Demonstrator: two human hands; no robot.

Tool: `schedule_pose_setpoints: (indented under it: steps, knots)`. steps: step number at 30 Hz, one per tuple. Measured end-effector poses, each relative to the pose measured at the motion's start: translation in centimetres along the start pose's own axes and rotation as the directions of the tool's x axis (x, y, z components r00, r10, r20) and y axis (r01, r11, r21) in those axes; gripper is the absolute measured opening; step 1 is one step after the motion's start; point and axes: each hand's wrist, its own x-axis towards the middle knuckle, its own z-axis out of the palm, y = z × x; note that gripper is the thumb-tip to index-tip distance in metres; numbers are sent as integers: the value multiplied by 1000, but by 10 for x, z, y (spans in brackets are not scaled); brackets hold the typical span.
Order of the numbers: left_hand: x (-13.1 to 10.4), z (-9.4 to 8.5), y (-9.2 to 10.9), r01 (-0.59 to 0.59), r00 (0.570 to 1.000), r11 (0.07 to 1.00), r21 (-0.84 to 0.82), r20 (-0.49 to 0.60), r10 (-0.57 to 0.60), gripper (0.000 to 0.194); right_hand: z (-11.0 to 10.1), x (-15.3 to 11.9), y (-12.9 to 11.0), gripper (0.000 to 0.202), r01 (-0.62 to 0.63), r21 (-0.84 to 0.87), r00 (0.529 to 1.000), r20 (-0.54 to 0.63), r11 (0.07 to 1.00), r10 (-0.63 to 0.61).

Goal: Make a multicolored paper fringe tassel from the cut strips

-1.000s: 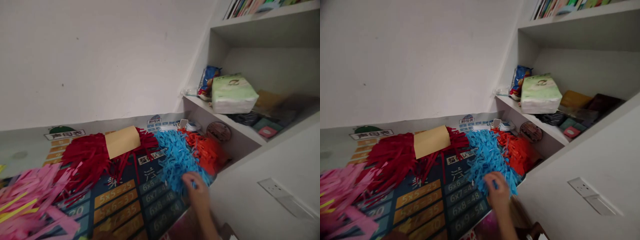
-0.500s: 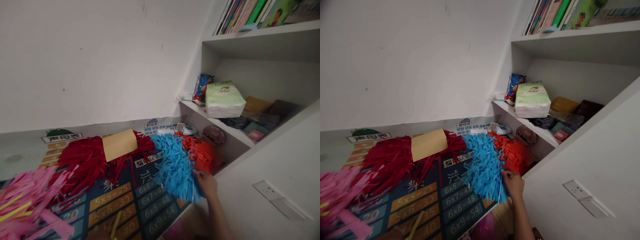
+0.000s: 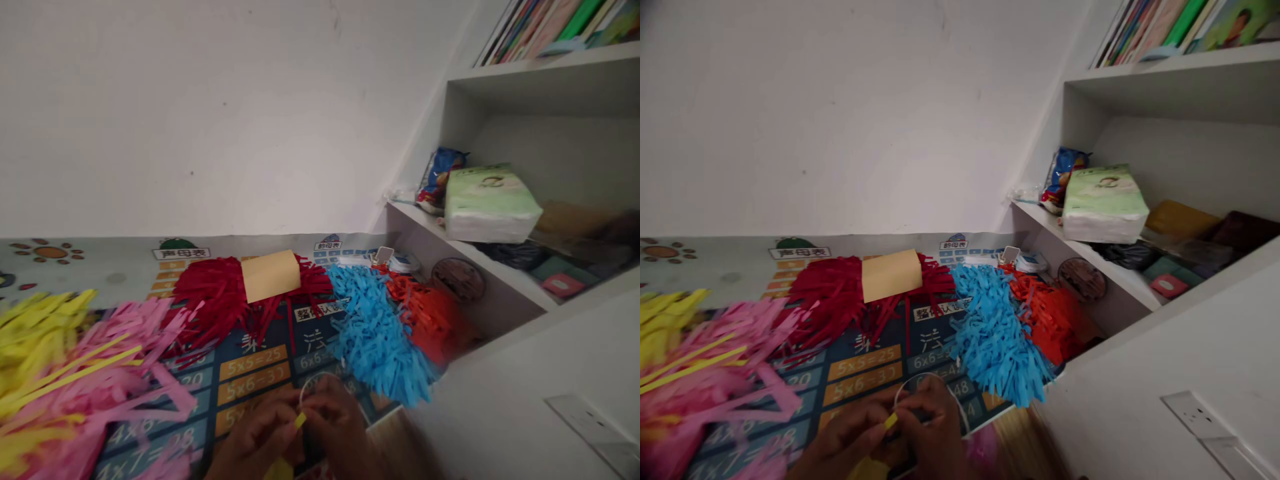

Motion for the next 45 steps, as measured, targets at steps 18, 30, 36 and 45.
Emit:
schedule_pose_setpoints:
  steps: [18, 30, 36, 45]
  knots:
    - [-29, -33, -38, 215, 973, 977, -3, -84, -215, 48, 31, 64, -10, 34, -405, 771, 901, 246, 491, 358]
    - [-26, -32, 2, 45, 875, 775, -630, -349, -335, 38, 61, -14, -16, 36, -3, -187, 991, 129, 982, 28]
    - [-30, -30, -3, 30, 895, 771, -637, -326, -305, 37, 61, -12, -20, 31, 27, -209, 992, 122, 978, -1]
    - [-35, -26, 6, -46, 851, 999, -13, -524, 33, 27, 66, -19, -4, 44, -11, -7, 932, 362, 1000, 13]
